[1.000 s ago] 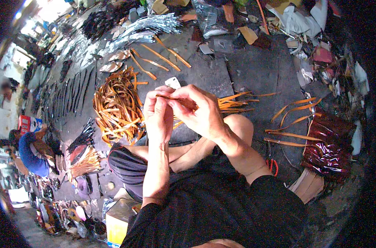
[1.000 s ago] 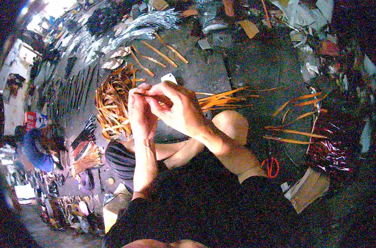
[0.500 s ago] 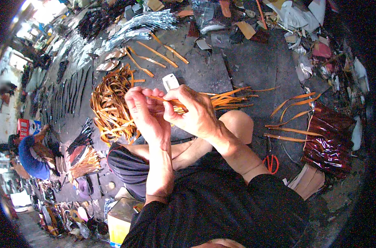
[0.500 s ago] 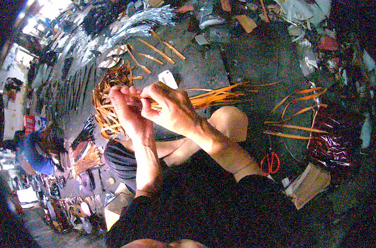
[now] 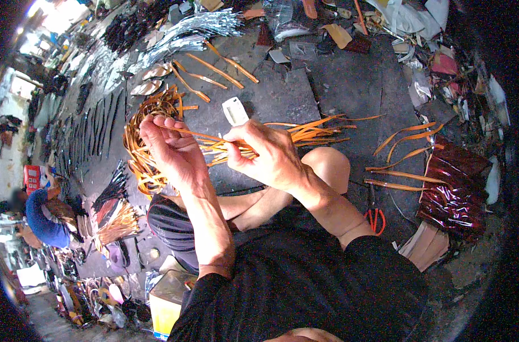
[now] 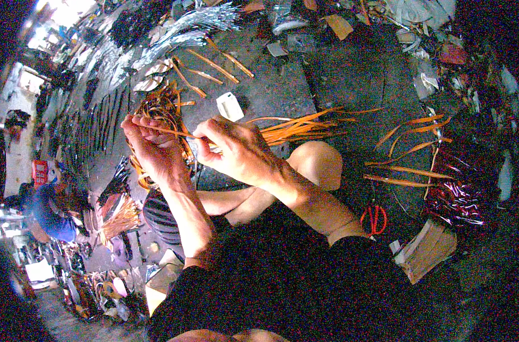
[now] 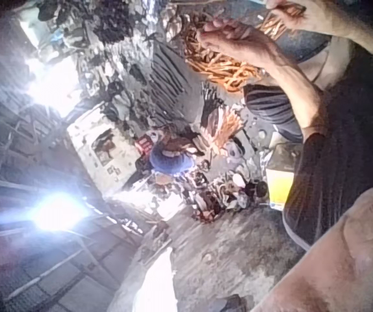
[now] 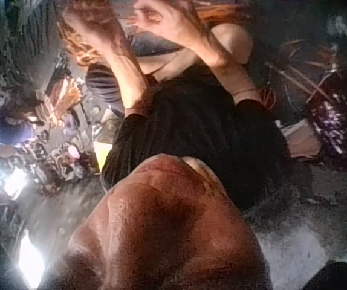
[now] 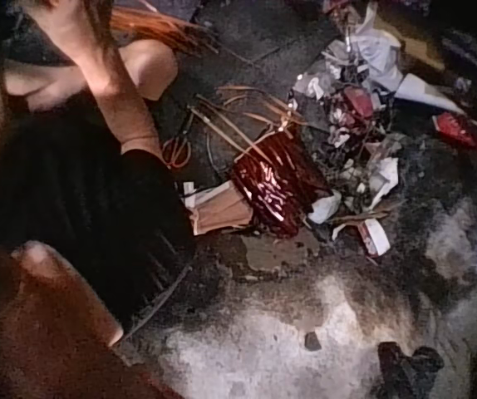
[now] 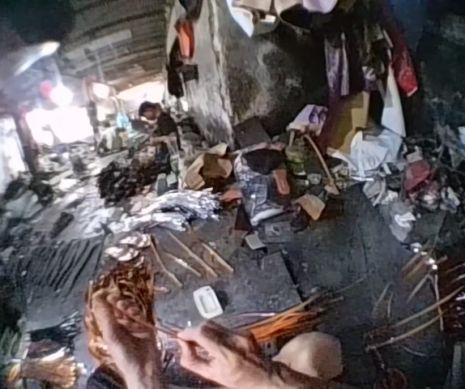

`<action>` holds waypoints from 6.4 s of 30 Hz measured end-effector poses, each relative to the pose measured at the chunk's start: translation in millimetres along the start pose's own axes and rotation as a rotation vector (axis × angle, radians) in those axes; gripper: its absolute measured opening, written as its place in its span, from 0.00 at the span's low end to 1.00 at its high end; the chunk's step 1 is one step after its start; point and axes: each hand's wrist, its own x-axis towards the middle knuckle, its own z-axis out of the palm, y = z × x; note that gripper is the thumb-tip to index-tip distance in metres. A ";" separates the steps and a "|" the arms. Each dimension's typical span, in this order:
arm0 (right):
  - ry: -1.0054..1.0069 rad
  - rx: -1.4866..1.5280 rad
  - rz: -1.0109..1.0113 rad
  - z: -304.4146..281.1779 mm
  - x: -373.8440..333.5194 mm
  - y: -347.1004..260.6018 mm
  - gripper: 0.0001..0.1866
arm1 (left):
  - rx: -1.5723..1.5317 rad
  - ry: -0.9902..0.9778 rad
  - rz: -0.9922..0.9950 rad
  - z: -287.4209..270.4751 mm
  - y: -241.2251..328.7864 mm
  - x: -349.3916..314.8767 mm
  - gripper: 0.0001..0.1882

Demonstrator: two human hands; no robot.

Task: The person sits on the floor and repeatedly picks up thin orange cables, aligns them, and places them into a growing pile. The person handles the cables by hand without using tools.

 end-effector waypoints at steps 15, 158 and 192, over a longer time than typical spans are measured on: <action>-0.087 -0.058 0.031 -7.5 -18.8 1.6 0.14 | -0.110 -0.098 -0.021 -31.2 47.2 36.5 0.09; -0.425 0.240 0.494 -36.2 7.1 23.0 0.16 | 0.902 -0.219 -0.521 10.5 -8.3 -35.7 0.08; -0.052 0.048 0.019 -1.9 11.5 -1.0 0.09 | 0.096 -0.091 -0.043 19.3 -11.1 -37.9 0.09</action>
